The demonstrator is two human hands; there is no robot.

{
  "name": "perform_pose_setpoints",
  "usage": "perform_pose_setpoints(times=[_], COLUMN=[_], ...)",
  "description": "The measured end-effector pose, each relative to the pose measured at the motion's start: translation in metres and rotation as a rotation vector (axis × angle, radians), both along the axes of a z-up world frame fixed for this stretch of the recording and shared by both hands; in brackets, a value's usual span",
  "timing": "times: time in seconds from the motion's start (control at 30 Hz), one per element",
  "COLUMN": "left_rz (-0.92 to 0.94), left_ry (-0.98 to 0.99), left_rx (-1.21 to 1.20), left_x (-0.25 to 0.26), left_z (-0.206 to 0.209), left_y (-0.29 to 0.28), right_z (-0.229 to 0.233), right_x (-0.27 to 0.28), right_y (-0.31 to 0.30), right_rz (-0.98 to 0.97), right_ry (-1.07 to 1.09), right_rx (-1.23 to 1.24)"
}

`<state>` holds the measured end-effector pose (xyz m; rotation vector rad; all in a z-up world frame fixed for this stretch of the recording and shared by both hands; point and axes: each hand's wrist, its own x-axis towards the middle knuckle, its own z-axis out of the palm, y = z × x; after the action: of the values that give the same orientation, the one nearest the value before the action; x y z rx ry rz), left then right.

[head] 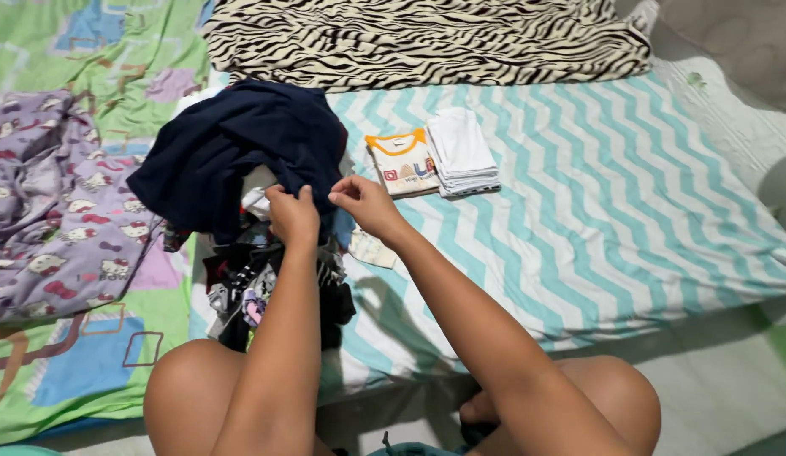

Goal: The person folds various garments, including white t-shirts, a brown shirt, and patterned children's shirts, by hand on a bed. Each item is smoothed, folded into a compact rectangle, and placed into a growing stack on the bed.

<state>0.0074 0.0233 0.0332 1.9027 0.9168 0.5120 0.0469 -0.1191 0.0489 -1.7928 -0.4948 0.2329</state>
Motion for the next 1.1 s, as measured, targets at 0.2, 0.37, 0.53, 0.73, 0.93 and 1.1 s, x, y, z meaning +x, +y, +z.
perform_pose_setpoints(times=[0.2,0.37,0.53,0.73,0.93,1.1], left_rz=[-0.262,-0.664,-0.877,-0.632,-0.787,-0.897], left_ry=[-0.377,-0.663,-0.309,-0.341,-0.43,-0.314], left_rx=[0.322,-0.211,-0.836,-0.146,-0.283,-0.406], left_x=[-0.033,-0.093,-0.129,-0.142,-0.114,-0.085], left_z=[0.007,0.023,0.028,0.025,0.019,0.018], left_y=[-0.056,-0.111,-0.134,-0.154,-0.171,-0.172], right_z=[-0.028,-0.037,-0.021,0.033,0.055,0.012], right_x=[-0.022,-0.033,-0.039,-0.058,-0.082,-0.076], right_y=[-0.046,-0.077,-0.104,-0.149,-0.164,-0.189], right_rz=[-0.086,-0.029,-0.006,-0.106,-0.158,-0.229], right_ry=[0.688,1.118,0.874,0.579,0.514,0.264], right_rx=[0.167,0.692,0.936,0.868,0.475,0.415])
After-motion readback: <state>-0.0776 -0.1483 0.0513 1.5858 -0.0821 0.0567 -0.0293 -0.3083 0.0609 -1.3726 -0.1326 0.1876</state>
